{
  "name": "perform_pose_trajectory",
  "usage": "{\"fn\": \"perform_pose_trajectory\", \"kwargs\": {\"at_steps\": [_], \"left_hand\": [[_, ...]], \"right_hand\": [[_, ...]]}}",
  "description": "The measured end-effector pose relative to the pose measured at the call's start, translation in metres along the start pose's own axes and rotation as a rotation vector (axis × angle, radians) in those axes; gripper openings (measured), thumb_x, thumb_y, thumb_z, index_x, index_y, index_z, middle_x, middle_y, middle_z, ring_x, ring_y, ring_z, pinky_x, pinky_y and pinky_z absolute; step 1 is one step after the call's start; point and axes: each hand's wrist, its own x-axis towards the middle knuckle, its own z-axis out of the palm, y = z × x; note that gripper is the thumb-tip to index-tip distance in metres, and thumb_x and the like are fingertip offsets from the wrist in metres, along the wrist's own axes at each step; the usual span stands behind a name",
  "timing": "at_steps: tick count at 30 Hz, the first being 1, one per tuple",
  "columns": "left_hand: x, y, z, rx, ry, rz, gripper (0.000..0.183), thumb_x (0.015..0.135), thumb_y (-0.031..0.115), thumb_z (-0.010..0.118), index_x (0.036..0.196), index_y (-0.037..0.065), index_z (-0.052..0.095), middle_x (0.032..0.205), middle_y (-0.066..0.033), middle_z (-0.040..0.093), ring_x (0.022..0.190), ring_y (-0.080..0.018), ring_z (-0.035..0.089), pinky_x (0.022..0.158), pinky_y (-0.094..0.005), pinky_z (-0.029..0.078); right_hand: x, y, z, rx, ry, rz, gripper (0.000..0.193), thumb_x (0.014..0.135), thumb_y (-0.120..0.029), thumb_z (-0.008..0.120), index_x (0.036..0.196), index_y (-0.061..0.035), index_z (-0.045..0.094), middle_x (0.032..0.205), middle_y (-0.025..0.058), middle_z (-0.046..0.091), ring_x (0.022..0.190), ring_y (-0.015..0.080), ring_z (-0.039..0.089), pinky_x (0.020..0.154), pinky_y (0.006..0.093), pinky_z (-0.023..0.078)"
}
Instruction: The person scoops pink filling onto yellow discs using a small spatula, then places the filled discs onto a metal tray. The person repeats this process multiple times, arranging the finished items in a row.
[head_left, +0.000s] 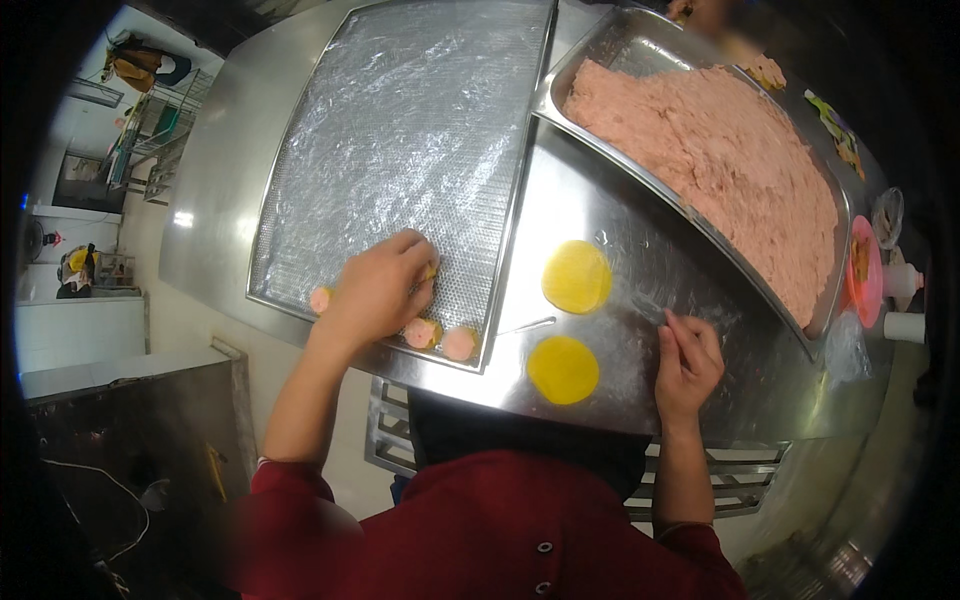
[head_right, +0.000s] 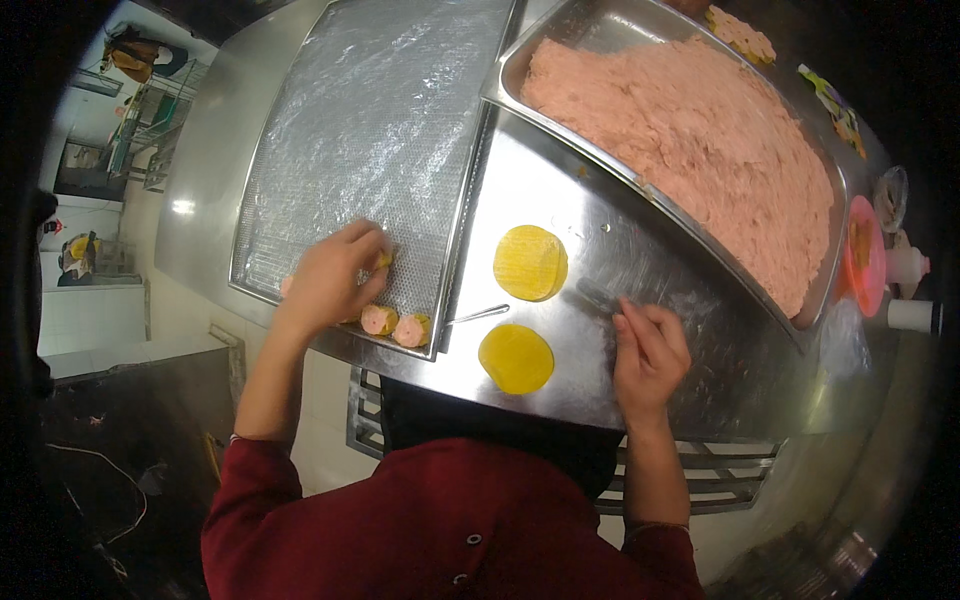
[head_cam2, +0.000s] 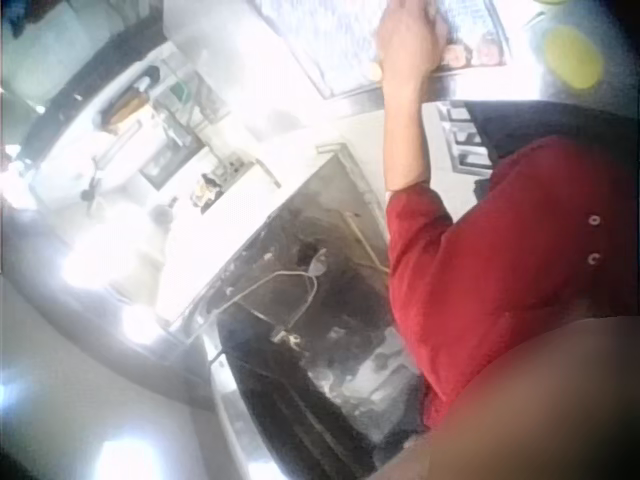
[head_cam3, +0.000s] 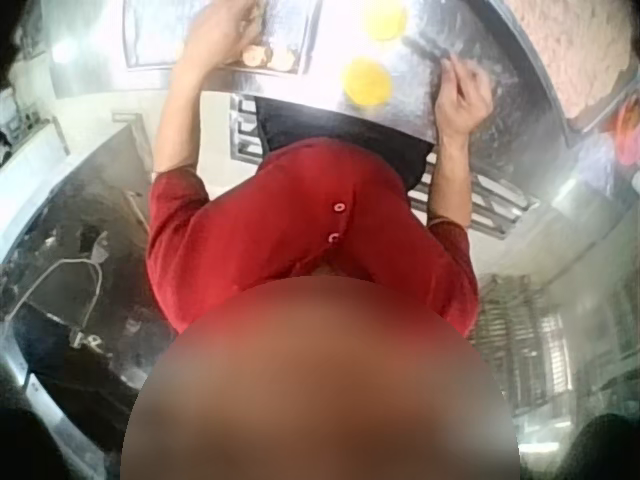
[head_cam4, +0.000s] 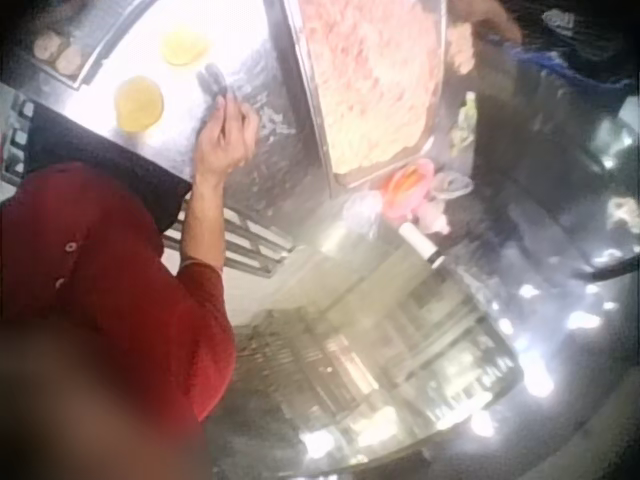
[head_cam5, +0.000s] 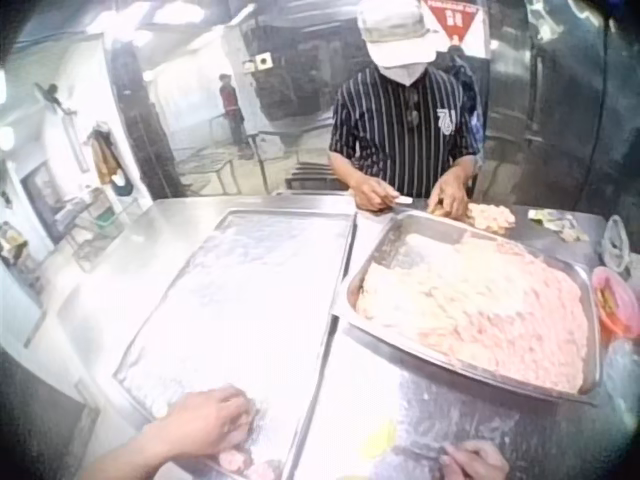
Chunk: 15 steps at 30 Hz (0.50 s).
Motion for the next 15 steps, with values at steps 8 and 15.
{"fn": "perform_pose_trajectory", "kwargs": {"at_steps": [8, 15], "left_hand": [[-0.003, -0.002, -0.004, -0.094, 0.019, 0.036, 0.028, 0.084, 0.010, 0.071, 0.112, 0.008, 0.064, 0.112, -0.0083, 0.064, 0.096, -0.0323, 0.068, 0.079, -0.0430, 0.056], [-0.029, -0.041, -0.045, -0.178, 0.200, -0.066, 0.024, 0.080, 0.000, 0.072, 0.103, 0.005, 0.067, 0.095, -0.0088, 0.062, 0.083, -0.0233, 0.064, 0.076, -0.0358, 0.053]], "right_hand": [[-0.001, 0.001, 0.001, 0.026, 0.024, 0.022, 0.023, 0.088, 0.004, 0.076, 0.110, 0.0028, 0.078, 0.092, 0.0119, 0.068, 0.078, 0.0176, 0.063, 0.066, 0.0277, 0.050], [-0.007, 0.012, 0.002, -0.021, 0.014, 0.038, 0.023, 0.090, 0.003, 0.075, 0.113, 0.0014, 0.078, 0.094, 0.0119, 0.068, 0.084, 0.0191, 0.063, 0.073, 0.0298, 0.050]]}}
